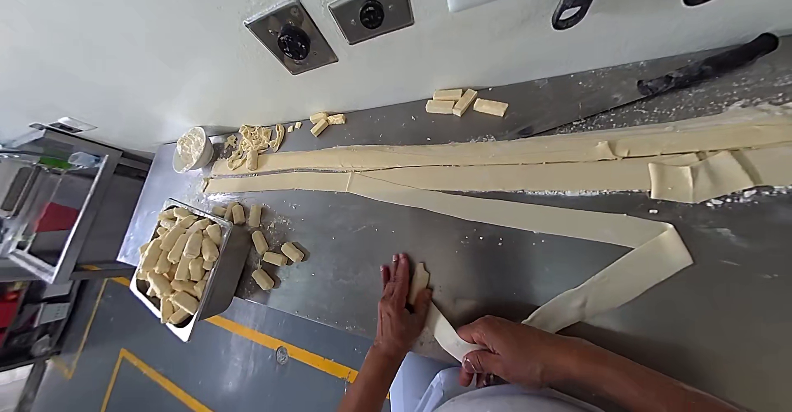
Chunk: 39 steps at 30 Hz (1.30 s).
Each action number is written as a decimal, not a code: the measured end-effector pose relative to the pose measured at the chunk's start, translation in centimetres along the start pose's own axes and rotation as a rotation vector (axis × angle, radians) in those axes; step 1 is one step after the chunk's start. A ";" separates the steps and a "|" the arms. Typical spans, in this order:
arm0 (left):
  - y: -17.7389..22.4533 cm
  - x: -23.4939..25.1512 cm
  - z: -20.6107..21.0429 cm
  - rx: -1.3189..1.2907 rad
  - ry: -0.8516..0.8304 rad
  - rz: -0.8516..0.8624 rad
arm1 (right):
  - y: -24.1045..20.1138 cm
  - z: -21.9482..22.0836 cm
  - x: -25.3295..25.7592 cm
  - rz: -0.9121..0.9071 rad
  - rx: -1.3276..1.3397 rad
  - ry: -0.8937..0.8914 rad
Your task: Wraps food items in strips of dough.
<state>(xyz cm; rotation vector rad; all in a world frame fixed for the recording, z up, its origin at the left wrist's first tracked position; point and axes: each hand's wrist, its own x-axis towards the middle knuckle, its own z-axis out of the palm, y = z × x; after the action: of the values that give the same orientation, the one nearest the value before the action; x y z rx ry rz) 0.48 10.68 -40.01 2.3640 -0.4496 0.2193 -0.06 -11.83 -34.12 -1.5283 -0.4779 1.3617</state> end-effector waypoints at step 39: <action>3.5 -0.3 -2.3 -0.621 0.003 -0.483 | -1.7 -2.7 4.0 0.090 0.321 0.141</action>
<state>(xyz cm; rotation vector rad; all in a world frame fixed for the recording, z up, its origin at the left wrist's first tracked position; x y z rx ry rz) -1.21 9.95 -36.25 1.7866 0.0670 -0.1291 4.04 -8.98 -35.02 -1.3800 -0.0967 1.3160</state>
